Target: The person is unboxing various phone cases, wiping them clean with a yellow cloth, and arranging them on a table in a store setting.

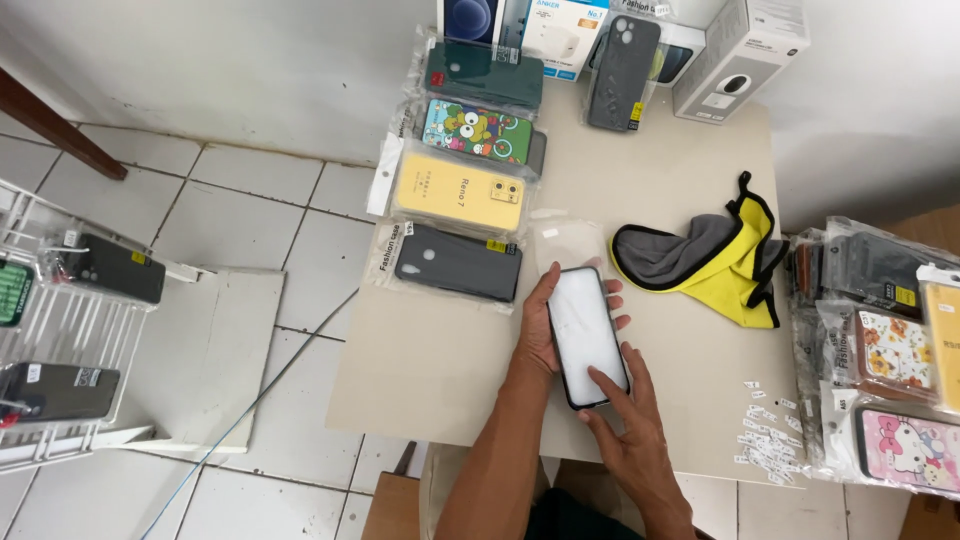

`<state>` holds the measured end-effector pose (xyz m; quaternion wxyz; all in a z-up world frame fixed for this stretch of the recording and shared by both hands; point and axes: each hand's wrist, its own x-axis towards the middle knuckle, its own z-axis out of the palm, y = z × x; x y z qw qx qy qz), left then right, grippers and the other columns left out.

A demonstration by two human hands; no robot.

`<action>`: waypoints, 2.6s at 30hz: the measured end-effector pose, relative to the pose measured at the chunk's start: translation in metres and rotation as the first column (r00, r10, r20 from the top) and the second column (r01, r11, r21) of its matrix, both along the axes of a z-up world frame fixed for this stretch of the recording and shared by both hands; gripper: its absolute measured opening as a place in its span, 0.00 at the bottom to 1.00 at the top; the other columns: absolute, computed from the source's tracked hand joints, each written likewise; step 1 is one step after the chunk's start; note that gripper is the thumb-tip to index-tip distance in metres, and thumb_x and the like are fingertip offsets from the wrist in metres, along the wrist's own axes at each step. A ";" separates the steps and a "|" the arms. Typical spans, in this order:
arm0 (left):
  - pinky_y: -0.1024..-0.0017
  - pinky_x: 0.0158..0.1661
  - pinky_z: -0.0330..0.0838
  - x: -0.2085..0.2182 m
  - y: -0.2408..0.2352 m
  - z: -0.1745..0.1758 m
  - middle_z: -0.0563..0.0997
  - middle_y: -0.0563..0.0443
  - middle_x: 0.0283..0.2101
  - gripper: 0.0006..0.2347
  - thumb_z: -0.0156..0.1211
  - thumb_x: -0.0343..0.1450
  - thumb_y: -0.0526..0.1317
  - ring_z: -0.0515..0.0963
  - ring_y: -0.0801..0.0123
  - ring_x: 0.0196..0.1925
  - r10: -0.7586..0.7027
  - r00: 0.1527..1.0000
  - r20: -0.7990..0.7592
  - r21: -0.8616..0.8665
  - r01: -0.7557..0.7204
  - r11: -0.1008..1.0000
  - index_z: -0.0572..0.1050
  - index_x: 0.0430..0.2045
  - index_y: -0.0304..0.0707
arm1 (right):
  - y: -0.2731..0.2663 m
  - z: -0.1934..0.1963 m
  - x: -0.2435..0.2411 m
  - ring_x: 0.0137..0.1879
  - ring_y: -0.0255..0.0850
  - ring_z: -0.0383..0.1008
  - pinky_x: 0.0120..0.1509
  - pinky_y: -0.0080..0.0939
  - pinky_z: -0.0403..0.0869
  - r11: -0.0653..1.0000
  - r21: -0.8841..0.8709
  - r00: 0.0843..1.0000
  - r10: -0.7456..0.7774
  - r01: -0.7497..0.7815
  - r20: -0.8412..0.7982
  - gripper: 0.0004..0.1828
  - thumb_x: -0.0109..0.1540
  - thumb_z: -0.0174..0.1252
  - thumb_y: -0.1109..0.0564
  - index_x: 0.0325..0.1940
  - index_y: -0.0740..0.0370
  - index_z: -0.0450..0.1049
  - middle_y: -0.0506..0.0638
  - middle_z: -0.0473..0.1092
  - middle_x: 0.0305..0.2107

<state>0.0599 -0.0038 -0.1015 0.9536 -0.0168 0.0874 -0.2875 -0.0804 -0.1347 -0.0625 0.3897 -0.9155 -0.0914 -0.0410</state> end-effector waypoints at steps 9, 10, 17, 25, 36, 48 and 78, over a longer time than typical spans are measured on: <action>0.49 0.57 0.74 -0.004 0.006 0.006 0.80 0.34 0.55 0.31 0.55 0.73 0.60 0.83 0.51 0.50 -0.074 0.997 -0.014 -0.003 0.074 0.997 0.69 0.60 0.31 | 0.033 0.004 0.044 0.82 0.55 0.49 0.78 0.58 0.59 0.982 0.040 0.971 -0.187 0.183 0.152 0.42 0.58 0.67 0.55 0.74 0.59 0.59 0.62 0.50 0.75; 0.53 0.57 0.73 -0.003 0.009 0.008 0.79 0.35 0.58 0.31 0.54 0.73 0.61 0.82 0.48 0.55 -0.084 0.996 -0.008 0.030 0.084 0.996 0.67 0.64 0.35 | 0.035 0.004 0.051 0.82 0.54 0.49 0.79 0.58 0.59 0.979 0.039 0.964 -0.202 0.199 0.171 0.42 0.57 0.68 0.56 0.74 0.59 0.60 0.62 0.51 0.75; 0.54 0.55 0.74 -0.001 0.011 0.015 0.82 0.43 0.52 0.28 0.61 0.68 0.61 0.81 0.56 0.53 -0.080 0.980 -0.183 0.084 0.097 0.992 0.76 0.57 0.41 | 0.052 -0.001 0.083 0.81 0.54 0.51 0.76 0.58 0.62 0.946 0.025 0.940 -0.322 0.322 0.109 0.44 0.53 0.70 0.55 0.72 0.60 0.62 0.61 0.51 0.74; 0.38 0.58 0.71 -0.001 0.008 0.011 0.76 0.31 0.62 0.35 0.64 0.68 0.67 0.77 0.39 0.62 -0.093 0.967 -0.237 -0.047 0.084 0.995 0.77 0.55 0.31 | -0.025 -0.014 0.111 0.65 0.60 0.72 0.69 0.56 0.70 0.971 0.104 0.871 -0.238 0.214 0.430 0.14 0.72 0.52 0.61 0.60 0.67 0.76 0.63 0.72 0.55; 0.40 0.62 0.67 0.002 -0.005 -0.005 0.77 0.34 0.62 0.23 0.61 0.70 0.48 0.76 0.43 0.64 -0.087 0.987 -0.133 0.083 0.098 0.992 0.75 0.55 0.31 | -0.080 -0.060 0.137 0.57 0.50 0.75 0.64 0.50 0.71 0.940 -0.066 0.917 -0.311 0.336 0.250 0.18 0.66 0.59 0.60 0.60 0.49 0.79 0.50 0.73 0.48; 0.46 0.54 0.78 -0.001 -0.014 -0.013 0.83 0.34 0.53 0.22 0.69 0.66 0.43 0.84 0.43 0.51 -0.016 0.975 -0.223 0.338 0.092 0.937 0.78 0.52 0.32 | -0.042 -0.032 0.099 0.57 0.53 0.77 0.61 0.47 0.76 0.992 -0.016 0.832 0.112 -0.123 0.543 0.28 0.54 0.70 0.61 0.59 0.61 0.77 0.60 0.70 0.59; 0.54 0.72 0.56 -0.045 0.002 0.006 0.57 0.36 0.74 0.38 0.74 0.60 0.54 0.57 0.43 0.75 -0.662 0.582 0.472 0.575 -0.772 -0.269 0.68 0.65 0.40 | -0.058 -0.055 0.111 0.40 0.46 0.80 0.43 0.45 0.80 0.993 0.113 0.888 -0.067 0.017 0.455 0.14 0.55 0.68 0.70 0.44 0.64 0.83 0.53 0.72 0.36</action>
